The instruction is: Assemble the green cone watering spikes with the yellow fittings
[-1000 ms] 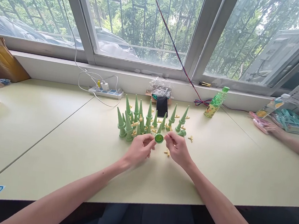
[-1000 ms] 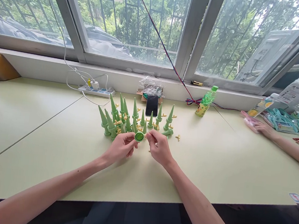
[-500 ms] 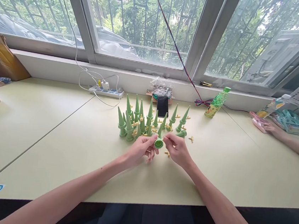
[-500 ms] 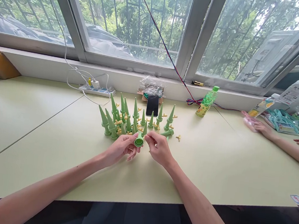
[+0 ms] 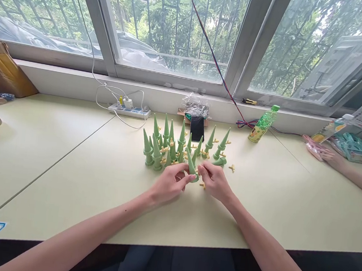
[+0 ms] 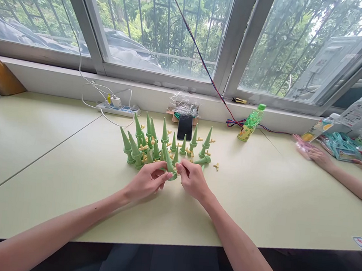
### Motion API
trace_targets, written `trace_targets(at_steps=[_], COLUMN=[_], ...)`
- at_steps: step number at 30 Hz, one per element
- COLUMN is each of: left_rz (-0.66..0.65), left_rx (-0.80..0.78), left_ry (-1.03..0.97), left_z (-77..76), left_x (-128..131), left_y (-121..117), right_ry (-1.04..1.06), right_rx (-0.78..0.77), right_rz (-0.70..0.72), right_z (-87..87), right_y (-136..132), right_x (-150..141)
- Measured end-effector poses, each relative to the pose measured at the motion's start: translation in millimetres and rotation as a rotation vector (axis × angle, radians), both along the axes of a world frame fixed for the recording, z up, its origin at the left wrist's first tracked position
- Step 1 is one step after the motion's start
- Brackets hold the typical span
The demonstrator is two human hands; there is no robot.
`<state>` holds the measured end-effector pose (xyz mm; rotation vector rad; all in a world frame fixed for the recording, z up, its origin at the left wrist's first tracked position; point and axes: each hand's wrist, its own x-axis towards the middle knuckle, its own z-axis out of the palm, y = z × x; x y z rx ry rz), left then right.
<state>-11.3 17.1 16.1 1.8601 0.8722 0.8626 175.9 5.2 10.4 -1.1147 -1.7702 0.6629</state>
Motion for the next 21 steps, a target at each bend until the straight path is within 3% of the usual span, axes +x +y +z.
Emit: trace_targets(at_steps=[5, 10, 14, 21], left_rz=[0.062, 0.069, 0.136, 0.141], left_rx=[0.305, 0.370, 0.289, -0.089], left_ry=[0.055, 0.082, 0.060, -0.095], left_z=[-9.9, -10.4, -3.2, 6.3], left_x=[1, 1, 3, 4], left_y=[3, 1, -1, 0], right_ry=[-0.032, -0.037, 0.000, 0.082], right_rx=[0.004, 0.009, 0.039, 0.049], right_rz=[-0.004, -0.024, -0.070, -0.163], right_z=[0.5, 1.4, 1.4, 2.6], right_y=[-1, -1, 0, 1], right_x=[-1, -2, -3, 0])
